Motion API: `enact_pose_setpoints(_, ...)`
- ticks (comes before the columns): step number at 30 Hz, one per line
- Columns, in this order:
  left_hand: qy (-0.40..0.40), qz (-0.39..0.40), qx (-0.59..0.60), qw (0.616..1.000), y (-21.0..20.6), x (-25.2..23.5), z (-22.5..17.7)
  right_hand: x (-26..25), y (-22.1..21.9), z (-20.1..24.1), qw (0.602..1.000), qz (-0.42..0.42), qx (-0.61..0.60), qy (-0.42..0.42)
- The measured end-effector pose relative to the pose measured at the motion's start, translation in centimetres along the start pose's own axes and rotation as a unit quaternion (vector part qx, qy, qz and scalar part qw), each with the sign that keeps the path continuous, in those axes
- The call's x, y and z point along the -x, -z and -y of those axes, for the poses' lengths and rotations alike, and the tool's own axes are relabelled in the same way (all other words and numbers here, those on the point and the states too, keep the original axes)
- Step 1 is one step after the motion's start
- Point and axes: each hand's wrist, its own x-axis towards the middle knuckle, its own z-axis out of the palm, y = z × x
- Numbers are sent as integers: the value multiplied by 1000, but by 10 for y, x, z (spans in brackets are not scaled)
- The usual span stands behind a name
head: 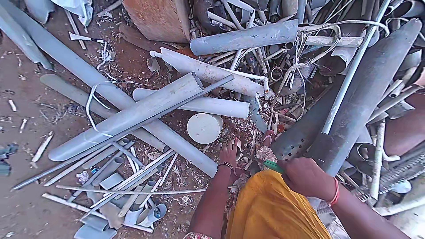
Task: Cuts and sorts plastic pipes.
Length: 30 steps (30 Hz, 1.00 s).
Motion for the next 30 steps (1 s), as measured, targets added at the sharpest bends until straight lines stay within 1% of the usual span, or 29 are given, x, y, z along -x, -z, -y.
enact_pose_setpoints(2, 75, 0, 35, 997, 2, 0, 9, 13, -4, -30, 997, -66, -43, -25)
enact_pose_setpoints(4, 164, -38, 122, 978, 1, 9, 20, 7, -14, -46, 986, -131, -81, -60)
enact_pose_setpoints(6, 244, -95, 244, 934, 2, 25, 27, -9, -32, -46, 971, -188, -131, -64)
enact_pose_setpoints(8, 276, -155, 329, 890, -2, 51, 35, -26, -63, -30, 953, -244, -177, 0)
enact_pose_setpoints(10, 250, -225, 406, 850, -9, 83, 40, -42, -87, -5, 949, -258, -159, 92)
enact_pose_setpoints(12, 199, -294, 476, 805, -13, 119, 42, -63, -103, 14, 937, -284, -98, 179)
enact_pose_setpoints(13, 175, -320, 502, 784, -11, 136, 41, -75, -102, 16, 933, -294, -73, 193)
enact_pose_setpoints(14, 152, -342, 522, 767, -6, 154, 39, -85, -94, 13, 940, -284, -67, 174)
enact_pose_setpoints(15, 126, -363, 533, 754, 0, 172, 38, -94, -79, 7, 962, -233, -83, 118)
enact_pose_setpoints(16, 100, -390, 529, 747, 7, 189, 36, -104, -64, -3, 973, -196, -113, 48)
enact_pose_setpoints(17, 66, -421, 516, 743, 13, 206, 35, -111, -51, -13, 972, -180, -148, -17)
enact_pose_setpoints(18, 34, -451, 494, 743, 17, 222, 36, -112, -43, -20, 966, -179, -176, -55)
enact_pose_setpoints(19, 3, -478, 466, 744, 20, 235, 39, -104, -38, -17, 963, -192, -183, -54)
enact_pose_setpoints(20, -26, -506, 431, 746, 23, 247, 44, -85, -35, -6, 962, -215, -167, -14)
enact_pose_setpoints(21, -54, -536, 382, 751, 24, 259, 50, -59, -37, 10, 958, -244, -140, 56)
enact_pose_setpoints(22, -80, -563, 325, 756, 23, 273, 55, -35, -43, 25, 941, -285, -114, 143)
enact_pose_setpoints(23, -103, -587, 263, 759, 23, 287, 59, -19, -51, 37, 909, -338, -91, 227)
enact_pose_setpoints(24, -124, -598, 210, 764, 24, 302, 63, -13, -54, 44, 884, -370, -69, 277)
enact_pose_setpoints(25, -143, -600, 163, 770, 24, 319, 68, -14, -53, 48, 885, -371, -59, 277)
enact_pose_setpoints(26, -162, -597, 120, 777, 23, 337, 74, -18, -51, 51, 912, -334, -70, 227)
enact_pose_setpoints(27, -183, -593, 83, 780, 22, 352, 81, -25, -48, 56, 940, -289, -91, 160)
enact_pose_setpoints(28, -199, -591, 49, 780, 19, 366, 88, -26, -49, 65, 953, -257, -115, 115)
enact_pose_setpoints(29, -214, -588, 24, 780, 17, 381, 98, -21, -56, 83, 952, -249, -131, 121)
enact_pose_setpoints(30, -221, -581, 10, 783, 16, 393, 109, -8, -66, 104, 940, -265, -132, 172)
